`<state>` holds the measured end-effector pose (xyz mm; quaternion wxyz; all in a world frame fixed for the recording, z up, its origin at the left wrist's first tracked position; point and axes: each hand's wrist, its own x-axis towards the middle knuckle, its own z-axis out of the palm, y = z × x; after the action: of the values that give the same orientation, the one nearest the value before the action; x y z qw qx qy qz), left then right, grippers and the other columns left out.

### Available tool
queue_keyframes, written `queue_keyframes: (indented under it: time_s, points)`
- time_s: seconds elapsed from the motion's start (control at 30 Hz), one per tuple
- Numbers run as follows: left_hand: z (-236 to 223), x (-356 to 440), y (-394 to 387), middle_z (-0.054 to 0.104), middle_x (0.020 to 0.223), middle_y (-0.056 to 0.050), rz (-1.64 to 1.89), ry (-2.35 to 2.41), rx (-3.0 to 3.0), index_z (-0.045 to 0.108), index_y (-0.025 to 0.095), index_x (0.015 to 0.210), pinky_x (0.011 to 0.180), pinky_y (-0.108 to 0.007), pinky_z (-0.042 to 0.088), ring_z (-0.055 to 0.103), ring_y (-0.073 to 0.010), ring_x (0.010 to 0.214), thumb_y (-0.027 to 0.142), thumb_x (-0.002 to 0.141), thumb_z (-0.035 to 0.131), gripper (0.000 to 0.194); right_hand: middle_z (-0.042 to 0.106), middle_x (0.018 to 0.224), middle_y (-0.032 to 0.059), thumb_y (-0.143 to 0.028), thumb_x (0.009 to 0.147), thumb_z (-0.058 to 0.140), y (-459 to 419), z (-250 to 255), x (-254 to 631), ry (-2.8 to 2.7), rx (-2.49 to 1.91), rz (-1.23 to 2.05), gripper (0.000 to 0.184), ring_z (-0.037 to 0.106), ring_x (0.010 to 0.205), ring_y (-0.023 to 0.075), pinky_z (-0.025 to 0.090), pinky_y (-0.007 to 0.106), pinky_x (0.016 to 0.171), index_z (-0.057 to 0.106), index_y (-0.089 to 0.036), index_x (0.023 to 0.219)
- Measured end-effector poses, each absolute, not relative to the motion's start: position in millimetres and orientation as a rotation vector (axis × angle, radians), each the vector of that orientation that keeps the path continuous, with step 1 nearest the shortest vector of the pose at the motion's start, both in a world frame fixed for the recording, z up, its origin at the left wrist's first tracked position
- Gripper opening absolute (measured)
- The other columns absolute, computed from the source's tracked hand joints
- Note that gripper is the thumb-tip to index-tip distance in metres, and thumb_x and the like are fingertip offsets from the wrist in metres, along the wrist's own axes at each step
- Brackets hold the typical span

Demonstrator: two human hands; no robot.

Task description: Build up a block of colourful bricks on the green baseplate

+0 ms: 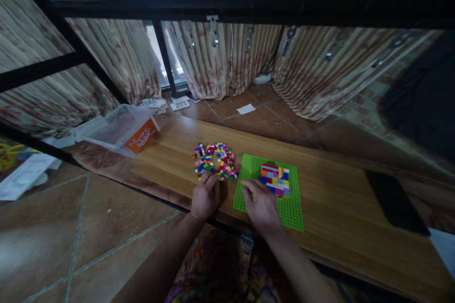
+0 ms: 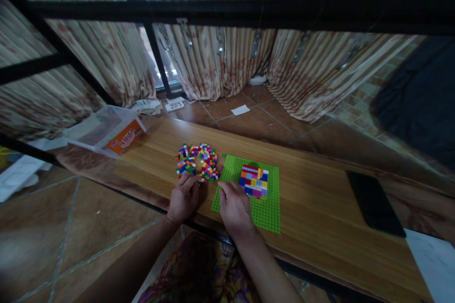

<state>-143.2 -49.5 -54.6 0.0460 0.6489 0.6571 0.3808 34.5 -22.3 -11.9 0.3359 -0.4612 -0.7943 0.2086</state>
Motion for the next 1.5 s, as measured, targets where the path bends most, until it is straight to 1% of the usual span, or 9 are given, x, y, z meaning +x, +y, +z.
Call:
queue_keyframes:
  time_s: [0.17,0.33,0.53,0.63,0.77,0.93,1.13,1.3,1.5]
  points:
    - [-53.6,-142.2,-49.6,0.061,0.095,-0.006,1.173,1.999,1.971,0.062,0.019,0.1,0.076,-0.025,0.052,0.062,-0.0141,0.085,0.016,0.09,0.044,0.021,0.068,0.091,0.0082,-0.013,0.089,0.041,-17.3,-20.9,16.8,-2.123,-1.316,0.473,0.028,0.063,0.085,0.0213,0.049,0.034,0.08,0.068,-0.019,0.097]
    - [-54.3,-142.5,-49.6,0.061,0.094,-0.006,1.165,2.006,1.971,0.062,0.019,0.1,0.074,-0.024,0.052,0.062,-0.0138,0.084,0.016,0.09,0.045,0.021,0.067,0.088,0.0075,-0.012,0.089,0.04,-15.5,-28.4,11.3,-2.142,-1.35,0.453,0.03,0.061,0.083,0.0209,0.048,0.033,0.079,0.068,-0.02,0.095]
    - [-54.3,-142.8,-50.2,0.061,0.095,-0.006,1.158,2.01,1.977,0.062,0.019,0.1,0.075,-0.025,0.052,0.062,-0.0138,0.085,0.016,0.09,0.044,0.021,0.066,0.093,0.0098,-0.008,0.087,0.039,-9.6,-36.8,7.6,-2.184,-1.417,0.459,0.034,0.061,0.09,0.0225,0.047,0.034,0.084,0.068,-0.017,0.103]
    - [-53.6,-142.3,-50.2,0.061,0.095,-0.006,1.16,2.009,1.96,0.062,0.019,0.1,0.074,-0.025,0.052,0.062,-0.0138,0.084,0.015,0.09,0.044,0.021,0.066,0.093,0.0096,-0.007,0.087,0.04,-6.0,-37.9,4.8,-2.192,-1.426,0.445,0.035,0.06,0.091,0.0225,0.047,0.034,0.084,0.068,-0.019,0.105]
    - [-53.6,-142.1,-49.5,0.061,0.093,-0.006,1.166,2.013,1.958,0.063,0.019,0.099,0.074,-0.025,0.052,0.062,-0.0142,0.083,0.017,0.09,0.044,0.021,0.065,0.092,0.0097,-0.008,0.088,0.039,-2.2,-40.3,1.2,-2.204,-1.436,0.42,0.036,0.059,0.088,0.0227,0.047,0.035,0.082,0.068,-0.02,0.105]
    - [-55.2,-142.7,-49.3,0.061,0.093,-0.006,1.177,2.001,1.965,0.062,0.02,0.1,0.074,-0.025,0.052,0.061,-0.0138,0.083,0.017,0.091,0.043,0.021,0.064,0.09,0.0079,-0.007,0.088,0.039,0.7,-43.3,-2.4,-2.194,-1.448,0.345,0.034,0.058,0.085,0.0209,0.046,0.032,0.079,0.067,-0.021,0.102]
    - [-55.6,-142.4,-49.6,0.061,0.094,-0.006,1.179,2.007,1.96,0.062,0.019,0.1,0.074,-0.025,0.052,0.061,-0.0139,0.084,0.016,0.09,0.044,0.021,0.064,0.093,0.0116,-0.01,0.091,0.037,4.8,-39.9,-10.0,-2.181,-1.565,0.399,0.03,0.059,0.087,0.0231,0.045,0.033,0.078,0.064,-0.017,0.098]
    - [-54.8,-142.4,-49.4,0.061,0.093,-0.006,1.182,2.014,1.968,0.062,0.019,0.099,0.075,-0.025,0.052,0.061,-0.014,0.083,0.015,0.09,0.044,0.021,0.064,0.088,0.0104,-0.01,0.091,0.036,6.2,-38.5,-15.2,-2.155,-1.57,0.326,0.029,0.059,0.082,0.0211,0.046,0.031,0.072,0.063,-0.019,0.094]
    - [-54.9,-143.8,-48.8,0.061,0.095,-0.006,1.186,2.018,2.026,0.062,0.019,0.1,0.075,-0.025,0.052,0.061,-0.0143,0.084,0.015,0.09,0.045,0.02,0.065,0.094,0.0114,-0.01,0.093,0.035,3.2,-36.3,-17.0,-2.226,-1.613,0.25,0.029,0.06,0.086,0.0224,0.046,0.031,0.07,0.063,-0.019,0.096]
